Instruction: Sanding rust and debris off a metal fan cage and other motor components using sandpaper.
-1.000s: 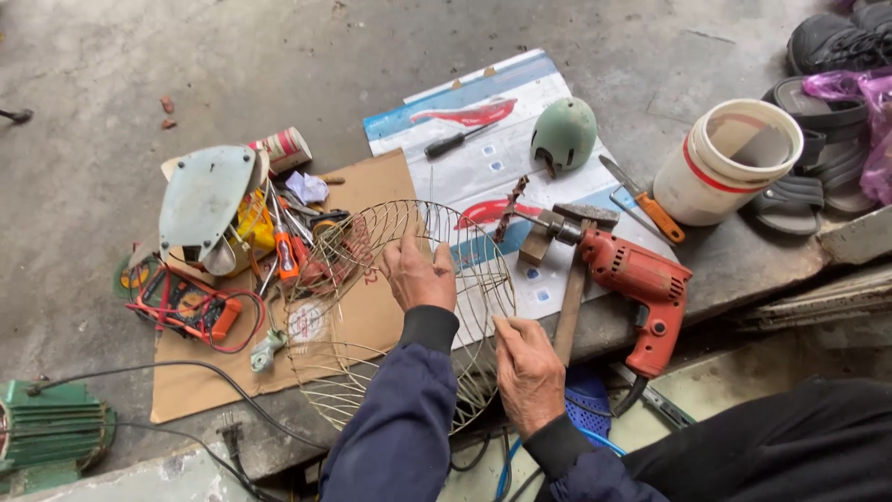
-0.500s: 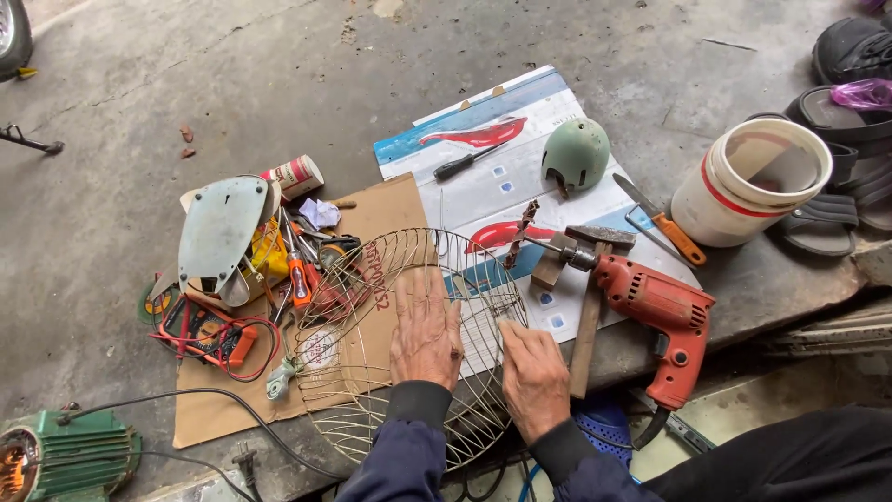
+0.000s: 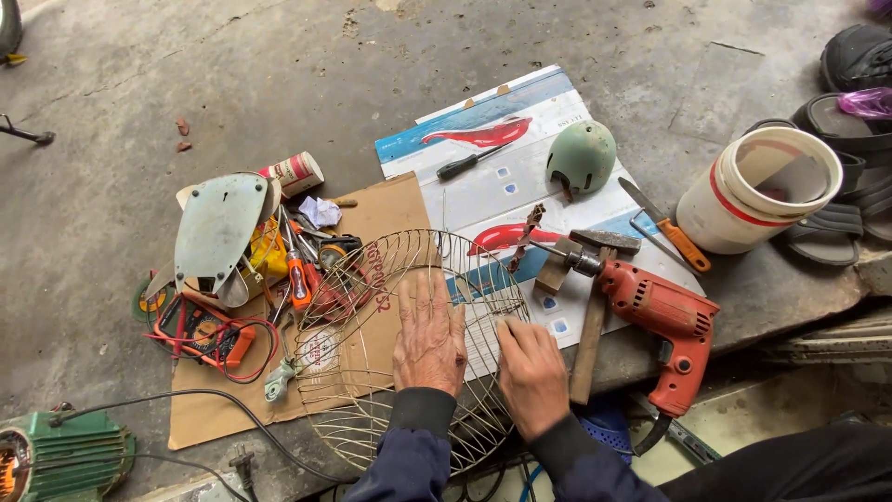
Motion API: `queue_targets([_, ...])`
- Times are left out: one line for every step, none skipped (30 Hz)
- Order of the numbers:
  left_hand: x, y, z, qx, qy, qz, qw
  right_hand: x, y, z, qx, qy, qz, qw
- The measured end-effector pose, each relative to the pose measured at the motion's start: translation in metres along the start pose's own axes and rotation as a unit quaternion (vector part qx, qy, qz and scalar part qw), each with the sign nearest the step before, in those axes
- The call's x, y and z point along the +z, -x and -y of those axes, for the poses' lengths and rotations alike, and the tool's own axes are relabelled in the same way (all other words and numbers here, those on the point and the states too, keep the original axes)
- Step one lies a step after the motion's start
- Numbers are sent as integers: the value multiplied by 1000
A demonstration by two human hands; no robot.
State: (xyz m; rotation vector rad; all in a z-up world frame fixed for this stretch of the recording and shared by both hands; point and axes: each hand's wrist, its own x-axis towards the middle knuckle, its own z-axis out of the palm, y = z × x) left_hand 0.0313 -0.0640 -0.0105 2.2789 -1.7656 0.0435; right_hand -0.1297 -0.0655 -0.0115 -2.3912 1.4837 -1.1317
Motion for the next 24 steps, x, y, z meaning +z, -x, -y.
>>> queue_targets([-1, 1, -1, 1, 2, 0, 1000, -2, -3, 1, 1, 2, 0, 1000])
queue_targets([-2, 2, -1, 0, 4, -2, 1000, -4, -6, 2, -9, 16, 7, 1000])
queue_targets([-3, -1, -2, -4, 7, -8, 1000, -5, -12, 2, -23, 30, 13, 999])
queue_targets([-1, -3, -3, -4, 10, -11, 1000, -11, -2, 0, -26, 32, 12, 999])
queue_targets([0, -2, -2, -7, 11, -2, 1000, -17, 11, 0, -28, 32, 17, 999])
queue_targets([1, -1, 0, -9, 13, 6, 1000, -22, 25, -1, -30, 32, 21, 999])
queue_targets([2, 0, 1, -11, 13, 8, 1000, -15, 31, -5, -30, 31, 24, 999])
queue_targets([3, 0, 1, -9, -2, 5, 1000, -8, 37, -10, -41, 44, 21, 998])
queue_targets([3, -2, 1, -3, -17, 1, 1000, -1, 41, -15, -50, 57, 14, 997])
queue_targets([3, -2, 0, -2, -17, 1, 1000, -3, 25, -10, -48, 57, 14, 997])
queue_targets([3, -1, 1, 1, -11, -8, 1000, -5, 10, -4, -67, 71, 1, 995])
queue_targets([3, 0, 1, 4, -4, -18, 1000, -7, -6, 2, -86, 86, -11, 993])
queue_targets([3, 1, 0, 4, -3, -19, 1000, -8, -5, 2, -87, 87, -11, 992])
queue_targets([2, 2, -1, -1, 5, -18, 1000, -8, -5, 1, -91, 99, -2, 991])
queue_targets([1, 0, -1, -7, 12, -19, 1000, -6, -7, 1, -97, 110, 6, 989])
queue_targets([1, -3, -2, -9, 14, -23, 1000, -9, 3, -3, -100, 111, 5, 989])
queue_targets([1, -2, -2, -11, 18, -15, 1000, -11, 17, -4, -80, 96, 16, 992])
queue_targets([2, 0, -2, -14, 23, -8, 1000, -13, 31, -6, -59, 81, 27, 995])
queue_targets([3, 0, -1, -14, 23, -7, 1000, -11, 30, -7, -59, 81, 28, 995])
queue_targets([4, 1, -1, -17, 23, -10, 1000, -9, 28, -8, -43, 48, 26, 998])
queue_targets([4, -1, -2, -17, 23, -13, 1000, -6, 25, -9, -25, 14, 22, 999])
queue_targets([-3, -3, -2, -14, 22, -13, 1000, 0, 13, -13, -23, 15, 20, 999])
queue_targets([-10, -3, -4, -26, 38, 33, 998, 6, 3, -18, -3, -28, 26, 999])
queue_targets([-17, -3, -5, -37, 54, 78, 995, 12, -8, -23, 17, -70, 33, 997])
